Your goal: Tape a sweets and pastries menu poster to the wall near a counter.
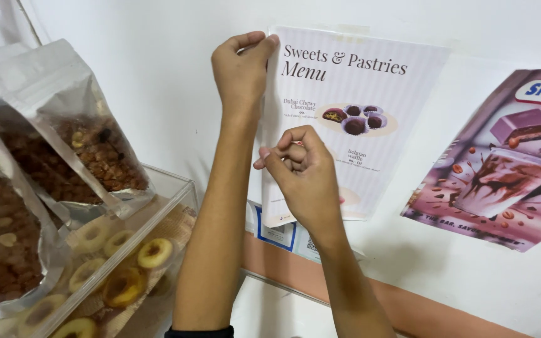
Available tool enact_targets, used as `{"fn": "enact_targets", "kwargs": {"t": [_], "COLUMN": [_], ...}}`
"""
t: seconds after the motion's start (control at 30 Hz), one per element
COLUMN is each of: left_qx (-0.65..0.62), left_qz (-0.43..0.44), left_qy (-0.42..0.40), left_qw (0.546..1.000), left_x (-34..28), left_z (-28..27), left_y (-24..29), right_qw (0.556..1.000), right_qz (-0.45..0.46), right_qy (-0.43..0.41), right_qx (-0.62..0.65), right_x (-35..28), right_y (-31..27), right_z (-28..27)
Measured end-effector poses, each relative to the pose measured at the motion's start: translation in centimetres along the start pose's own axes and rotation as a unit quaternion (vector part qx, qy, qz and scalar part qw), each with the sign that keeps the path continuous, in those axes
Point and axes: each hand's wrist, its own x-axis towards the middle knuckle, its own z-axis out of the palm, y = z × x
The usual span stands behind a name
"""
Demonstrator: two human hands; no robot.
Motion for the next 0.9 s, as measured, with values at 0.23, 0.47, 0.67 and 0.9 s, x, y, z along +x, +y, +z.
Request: {"fn": "enact_targets", "kwargs": {"t": [0.23,0.47,0.67,0.9], "left_qx": [-0.001,-0.004,-0.045,-0.069], "left_qz": [0.0,0.013,0.056,0.059], "left_qy": [0.023,0.064,0.071,0.053], "left_qw": [1.0,0.998,0.995,0.994], "left_x": [-1.0,-1.2,-1.0,-0.9], "left_z": [0.2,0.9,1.3,1.1], "left_y": [0.3,-0.1,-1.5,-1.8], "right_qw": [0.992,0.946,0.89,0.813], "right_qz": [0.068,0.16,-0.306,-0.399], "right_qy": [-0.045,-0.012,0.082,0.13], "right_qx": [-0.098,-0.282,-0.329,-0.404], "right_x": [0.2,0.8,4.6,8.0], "right_y": [-0.6,-4.9,-6.2,-1.9], "right_z": [-1.4,-5.5,-9.7,-13.0]}}
